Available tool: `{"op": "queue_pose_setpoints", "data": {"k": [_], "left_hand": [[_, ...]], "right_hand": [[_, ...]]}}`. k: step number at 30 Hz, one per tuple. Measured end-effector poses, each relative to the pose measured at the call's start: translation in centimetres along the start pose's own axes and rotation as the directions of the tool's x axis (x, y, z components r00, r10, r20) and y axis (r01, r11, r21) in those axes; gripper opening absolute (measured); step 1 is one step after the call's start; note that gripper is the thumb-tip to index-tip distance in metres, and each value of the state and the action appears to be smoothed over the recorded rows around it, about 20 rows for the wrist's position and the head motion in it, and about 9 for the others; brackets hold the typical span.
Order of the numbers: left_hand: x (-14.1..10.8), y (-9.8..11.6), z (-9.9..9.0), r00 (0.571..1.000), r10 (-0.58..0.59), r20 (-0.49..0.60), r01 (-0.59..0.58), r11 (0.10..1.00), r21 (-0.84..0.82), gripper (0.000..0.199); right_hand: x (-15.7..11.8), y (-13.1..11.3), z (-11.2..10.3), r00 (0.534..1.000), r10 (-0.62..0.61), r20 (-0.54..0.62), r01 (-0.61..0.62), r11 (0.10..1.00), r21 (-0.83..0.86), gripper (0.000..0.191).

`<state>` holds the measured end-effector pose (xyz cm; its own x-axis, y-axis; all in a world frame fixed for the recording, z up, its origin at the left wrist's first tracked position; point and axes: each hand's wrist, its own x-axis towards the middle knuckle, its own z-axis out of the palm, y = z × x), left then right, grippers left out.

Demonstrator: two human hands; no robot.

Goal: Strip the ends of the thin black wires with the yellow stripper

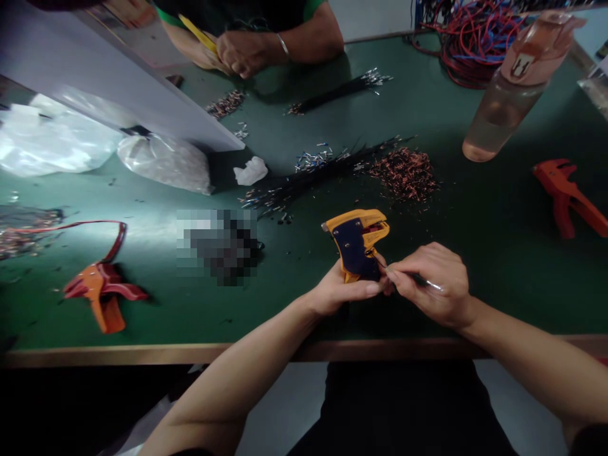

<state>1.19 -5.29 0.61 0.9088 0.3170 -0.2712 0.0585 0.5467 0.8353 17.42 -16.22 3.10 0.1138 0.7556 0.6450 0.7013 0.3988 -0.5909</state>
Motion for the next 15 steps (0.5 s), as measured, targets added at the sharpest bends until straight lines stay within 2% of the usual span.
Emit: {"op": "queue_pose_setpoints", "data": {"k": [7, 15], "left_hand": [[-0.07, 0.08, 0.13, 1.0, 0.016, -0.013, -0.016, 1.0, 0.018, 0.046], [-0.07, 0.37, 0.35, 0.997, 0.066, -0.041, -0.058, 0.983, 0.173, 0.04]], "right_hand": [[0.04, -0.04, 0.06, 1.0, -0.001, -0.006, 0.001, 1.0, 0.014, 0.017], [0.26, -0.1, -0.03, 1.0, -0.009, -0.015, 0.008, 1.0, -0.019, 0.016]]}}
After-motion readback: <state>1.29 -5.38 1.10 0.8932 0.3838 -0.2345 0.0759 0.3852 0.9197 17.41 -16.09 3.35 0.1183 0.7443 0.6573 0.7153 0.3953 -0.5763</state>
